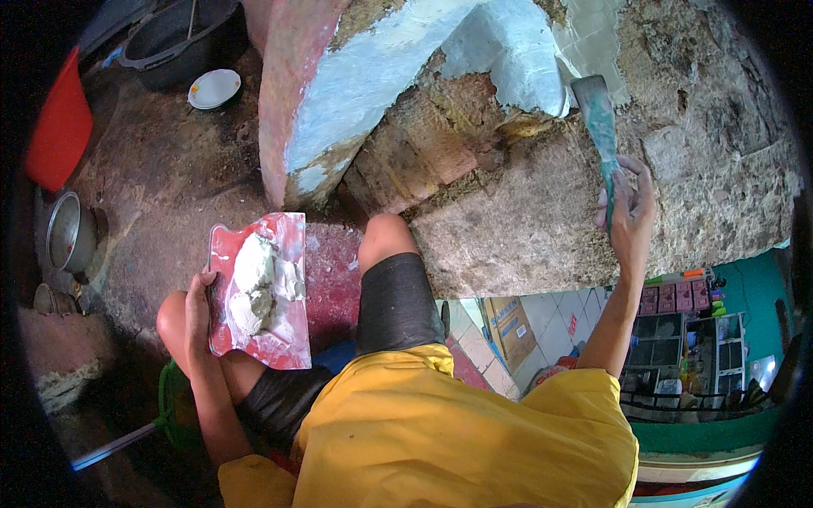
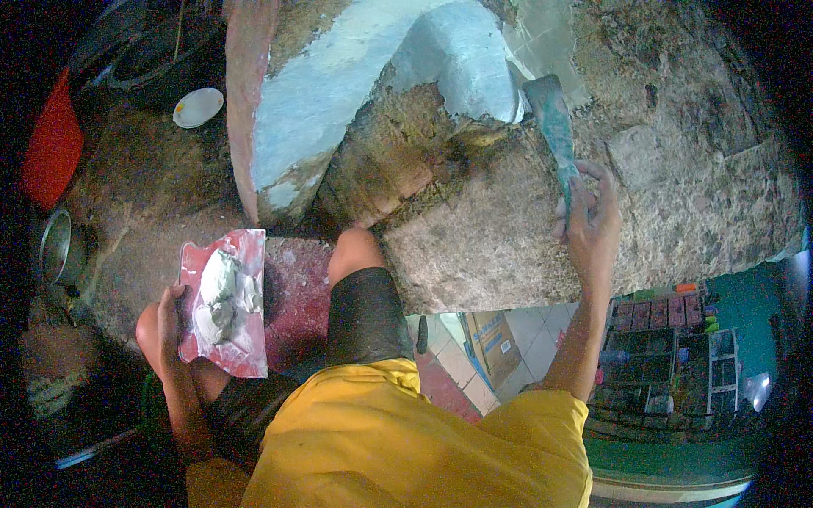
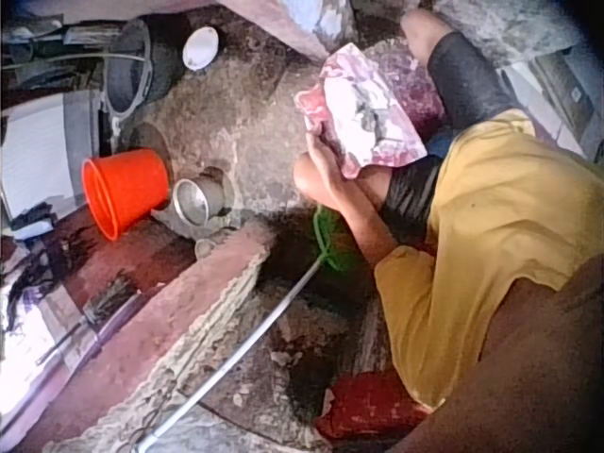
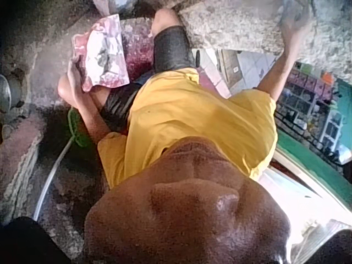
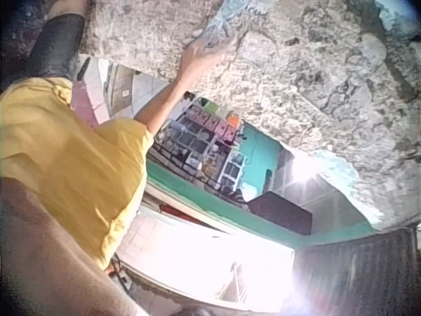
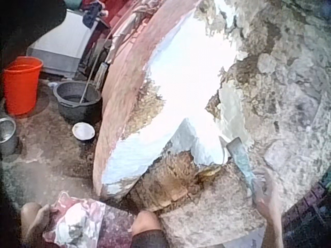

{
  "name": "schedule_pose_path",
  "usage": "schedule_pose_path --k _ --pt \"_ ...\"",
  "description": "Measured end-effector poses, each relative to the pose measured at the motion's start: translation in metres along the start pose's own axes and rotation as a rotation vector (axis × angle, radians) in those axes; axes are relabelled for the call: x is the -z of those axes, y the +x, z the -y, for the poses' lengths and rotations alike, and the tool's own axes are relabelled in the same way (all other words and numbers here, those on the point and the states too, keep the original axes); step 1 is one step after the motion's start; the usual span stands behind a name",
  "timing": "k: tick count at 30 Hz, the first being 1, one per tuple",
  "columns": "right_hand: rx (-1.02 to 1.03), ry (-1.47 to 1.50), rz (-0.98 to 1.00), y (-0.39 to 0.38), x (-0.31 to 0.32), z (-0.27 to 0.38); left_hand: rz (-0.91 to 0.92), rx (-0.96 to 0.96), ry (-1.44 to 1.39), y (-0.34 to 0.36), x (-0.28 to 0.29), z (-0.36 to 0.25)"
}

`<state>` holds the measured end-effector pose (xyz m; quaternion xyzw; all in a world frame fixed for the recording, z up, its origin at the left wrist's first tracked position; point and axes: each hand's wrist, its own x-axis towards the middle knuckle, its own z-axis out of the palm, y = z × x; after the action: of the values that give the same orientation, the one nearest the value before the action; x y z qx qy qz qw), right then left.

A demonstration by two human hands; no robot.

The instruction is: The person applies a white substance to a damaged wall using a putty knife. The person picks up the substance from a red tray and spreads it onto the wall surface.

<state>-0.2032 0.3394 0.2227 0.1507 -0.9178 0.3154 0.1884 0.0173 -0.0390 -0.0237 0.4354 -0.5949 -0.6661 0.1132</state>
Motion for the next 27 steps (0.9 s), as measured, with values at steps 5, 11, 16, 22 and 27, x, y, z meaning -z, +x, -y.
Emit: schedule_pose_path --k 5,11,16,22,27 --pt "0.046 0.031 -0.002 -0.01 0.014 -0.006 0.0 -0.003 -0.011 -0.001 -0.001 0.0" --pt "0.024 0.001 -0.008 -0.005 -0.002 0.008 -0.008 -0.011 -0.019 -0.001 -0.002 -0.001" --pt "0.026 -0.001 -0.032 0.001 -0.013 0.002 -0.008 -0.018 -0.027 -0.002 0.0 -0.001" --pt "-0.01 0.016 -0.063 -0.012 -0.002 -0.007 -0.008 -0.016 -0.031 -0.003 0.002 0.0" --pt "0.01 0.055 -0.061 -0.021 0.003 -0.006 -0.023 -0.007 -0.031 -0.005 0.003 0.0"
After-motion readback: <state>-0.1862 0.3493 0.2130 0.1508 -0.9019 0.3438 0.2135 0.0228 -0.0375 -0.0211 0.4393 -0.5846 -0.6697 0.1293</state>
